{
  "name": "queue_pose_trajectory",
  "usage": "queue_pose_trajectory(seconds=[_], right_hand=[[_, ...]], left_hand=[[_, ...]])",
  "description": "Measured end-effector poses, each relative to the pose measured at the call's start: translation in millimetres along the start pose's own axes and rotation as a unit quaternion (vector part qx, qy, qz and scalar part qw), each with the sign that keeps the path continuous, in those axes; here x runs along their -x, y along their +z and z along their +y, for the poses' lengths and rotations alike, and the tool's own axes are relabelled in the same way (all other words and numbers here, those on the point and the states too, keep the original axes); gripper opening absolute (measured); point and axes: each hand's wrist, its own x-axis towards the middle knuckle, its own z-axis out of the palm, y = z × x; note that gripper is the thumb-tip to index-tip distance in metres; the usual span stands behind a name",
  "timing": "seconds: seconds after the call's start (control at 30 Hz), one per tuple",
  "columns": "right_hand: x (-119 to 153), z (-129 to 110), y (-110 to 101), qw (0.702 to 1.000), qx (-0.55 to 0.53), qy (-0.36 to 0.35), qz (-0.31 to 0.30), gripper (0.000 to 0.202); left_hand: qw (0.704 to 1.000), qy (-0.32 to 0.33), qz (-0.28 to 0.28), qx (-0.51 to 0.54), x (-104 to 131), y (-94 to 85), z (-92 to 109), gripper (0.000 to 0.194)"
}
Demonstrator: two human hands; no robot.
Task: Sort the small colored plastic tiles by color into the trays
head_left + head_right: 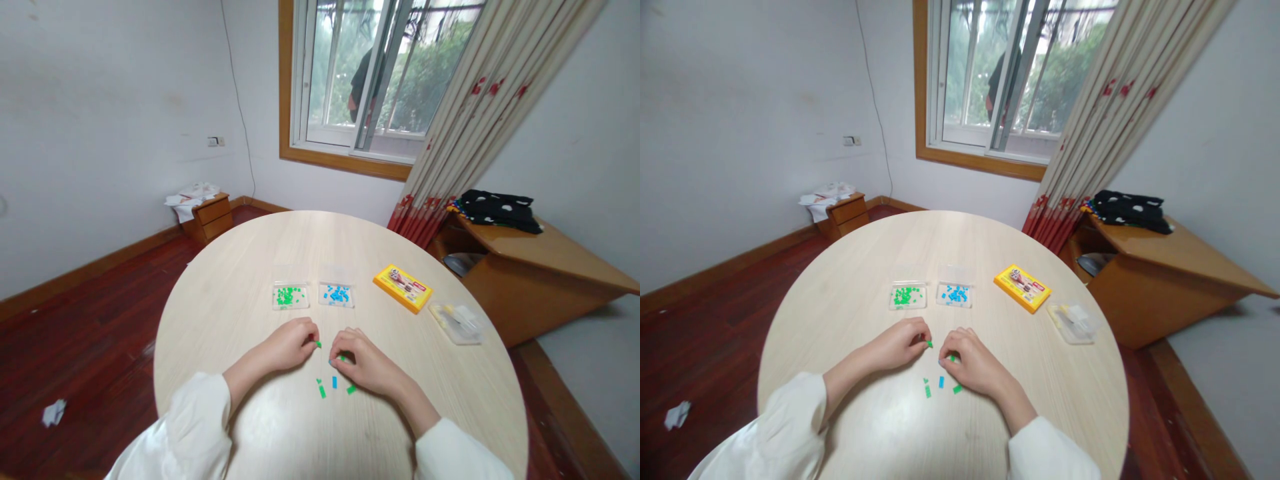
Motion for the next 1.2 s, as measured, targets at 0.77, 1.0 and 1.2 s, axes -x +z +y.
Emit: queue_pose_trajectory(seconds=[0.77,1.0,1.2], right_hand=[[-4,8,2,0.998,-0.033,0.008,0.053,0.011],[-4,7,1,0.998,-0.029,0.013,0.050,0.010],[-3,7,1,0.999,-0.028,0.009,0.045,0.010]], left_hand=[[1.000,-0.018,-0.015,0.000,1,-11.4,-10,0.016],[0.998,0.057,-0.031,0.015,6,-11.4,-10,0.032],[0.996,0.073,-0.047,0.017,4,-9.8,-9,0.032]])
